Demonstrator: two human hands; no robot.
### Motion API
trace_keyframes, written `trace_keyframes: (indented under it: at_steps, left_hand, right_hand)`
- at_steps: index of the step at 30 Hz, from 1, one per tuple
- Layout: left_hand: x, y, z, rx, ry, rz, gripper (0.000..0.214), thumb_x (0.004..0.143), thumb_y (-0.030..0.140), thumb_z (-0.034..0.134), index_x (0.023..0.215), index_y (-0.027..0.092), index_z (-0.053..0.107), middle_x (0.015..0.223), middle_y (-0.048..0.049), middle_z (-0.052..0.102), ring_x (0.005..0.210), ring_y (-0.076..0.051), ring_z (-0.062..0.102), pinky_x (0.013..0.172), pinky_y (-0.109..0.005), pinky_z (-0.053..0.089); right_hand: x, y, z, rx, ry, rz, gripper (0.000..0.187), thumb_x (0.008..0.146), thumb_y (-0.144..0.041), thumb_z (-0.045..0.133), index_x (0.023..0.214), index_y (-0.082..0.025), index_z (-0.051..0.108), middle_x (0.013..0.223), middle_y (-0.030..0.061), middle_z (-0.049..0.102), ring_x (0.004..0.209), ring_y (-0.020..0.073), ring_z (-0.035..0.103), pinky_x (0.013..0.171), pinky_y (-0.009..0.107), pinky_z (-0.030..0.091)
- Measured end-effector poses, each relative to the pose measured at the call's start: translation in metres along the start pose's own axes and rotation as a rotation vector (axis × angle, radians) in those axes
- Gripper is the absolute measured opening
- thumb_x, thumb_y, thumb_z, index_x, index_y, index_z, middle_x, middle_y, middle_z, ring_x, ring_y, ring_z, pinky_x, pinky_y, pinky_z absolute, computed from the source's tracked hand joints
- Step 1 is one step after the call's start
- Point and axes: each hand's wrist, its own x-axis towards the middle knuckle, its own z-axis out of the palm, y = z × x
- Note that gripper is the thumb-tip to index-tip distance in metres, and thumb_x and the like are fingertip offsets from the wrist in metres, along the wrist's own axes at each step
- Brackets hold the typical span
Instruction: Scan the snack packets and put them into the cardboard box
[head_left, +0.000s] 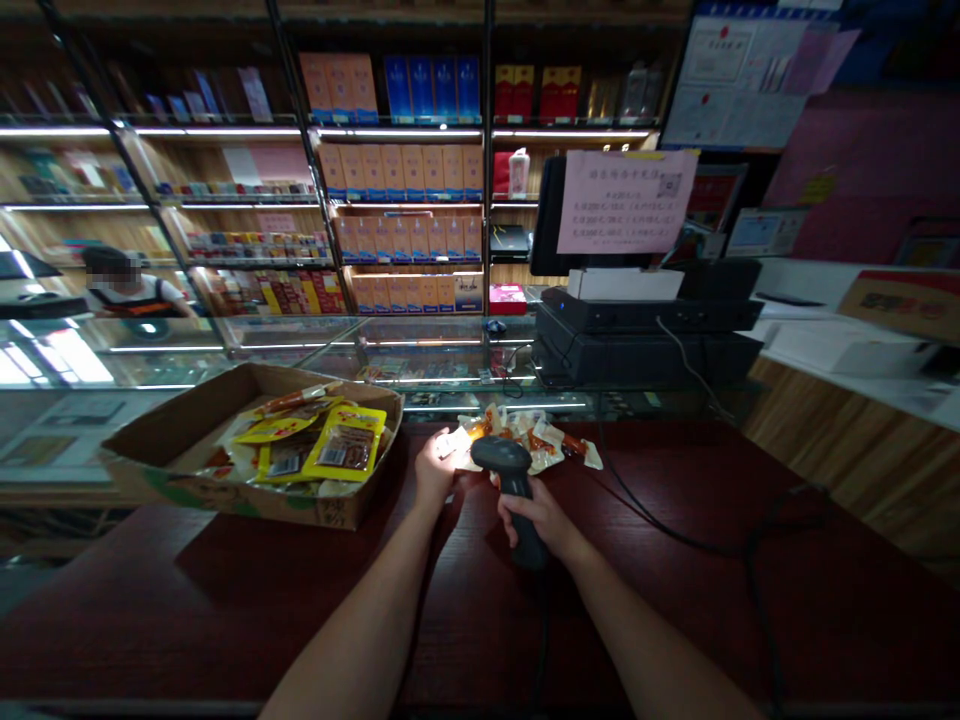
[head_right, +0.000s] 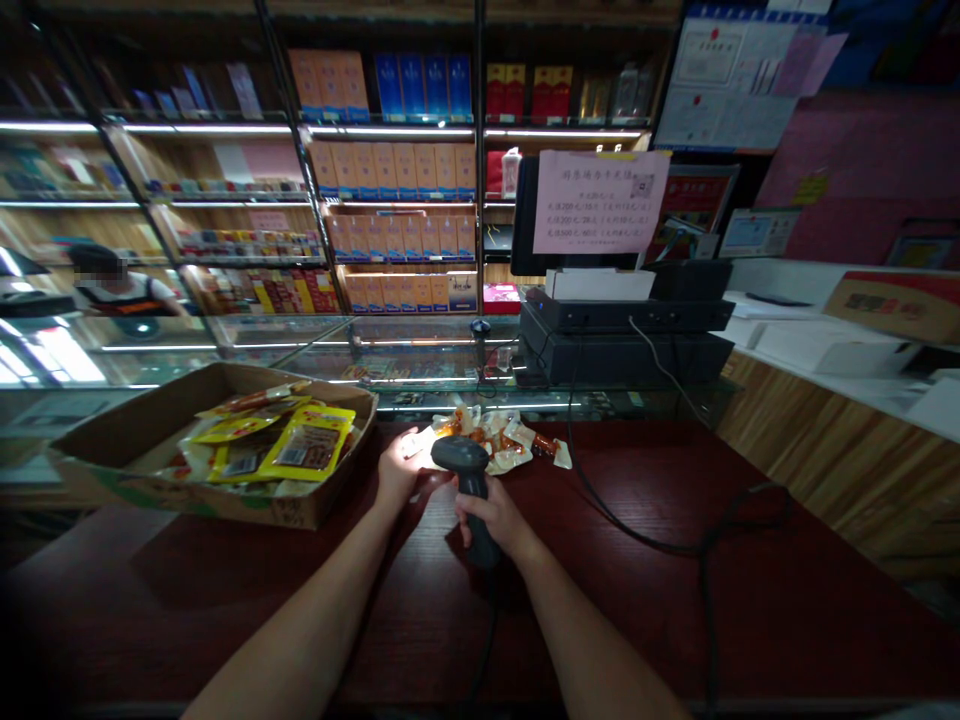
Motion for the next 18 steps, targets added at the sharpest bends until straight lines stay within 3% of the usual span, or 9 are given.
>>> trace_keyframes:
  at_steps: [6, 11, 16, 18]
  left_hand:
    - [0.001, 0.001, 0.0, -0.049, 0.087, -0.031, 0.04, 0.06, 0.016, 0.068, 0.099, 0.015, 0.063, 0.09, -0.0086, 0.07, 0.082, -0.021, 0.065, 0.077, -0.033, 0.051]
    - [0.01, 0.014, -0.005, -0.232, 0.291, -0.083, 0.046, 0.065, 0.023, 0.067, 0.109, 0.012, 0.059, 0.091, -0.0089, 0.069, 0.081, -0.019, 0.065, 0.074, -0.031, 0.052]
    - [0.037, 0.036, -0.029, -0.411, 0.567, -0.02, 0.041, 0.071, 0.021, 0.062, 0.11, 0.013, 0.055, 0.101, -0.0097, 0.065, 0.09, -0.018, 0.063, 0.081, -0.03, 0.05]
    - [0.05, 0.043, -0.043, -0.418, 0.613, -0.011, 0.036, 0.072, 0.02, 0.06, 0.107, 0.014, 0.055, 0.099, -0.0082, 0.065, 0.091, -0.017, 0.063, 0.081, -0.03, 0.049]
  right_hand:
    - [0.003, 0.003, 0.001, 0.023, 0.015, -0.001, 0.038, 0.068, -0.035, 0.066, 0.096, -0.015, 0.049, 0.053, -0.0059, 0.056, 0.034, 0.0106, 0.052, 0.032, 0.019, 0.04]
    - [0.01, -0.008, 0.013, 0.032, 0.025, -0.017, 0.036, 0.068, -0.035, 0.066, 0.093, -0.015, 0.051, 0.053, -0.0057, 0.055, 0.034, 0.01, 0.052, 0.033, 0.02, 0.042]
    - [0.027, -0.031, 0.034, -0.024, -0.041, -0.045, 0.028, 0.068, -0.034, 0.065, 0.085, -0.015, 0.053, 0.052, -0.0046, 0.055, 0.034, 0.0102, 0.052, 0.033, 0.02, 0.041]
    - [0.036, -0.037, 0.043, -0.029, -0.068, -0.055, 0.03, 0.068, -0.033, 0.065, 0.089, -0.015, 0.053, 0.052, -0.0049, 0.056, 0.034, 0.0104, 0.052, 0.033, 0.02, 0.041]
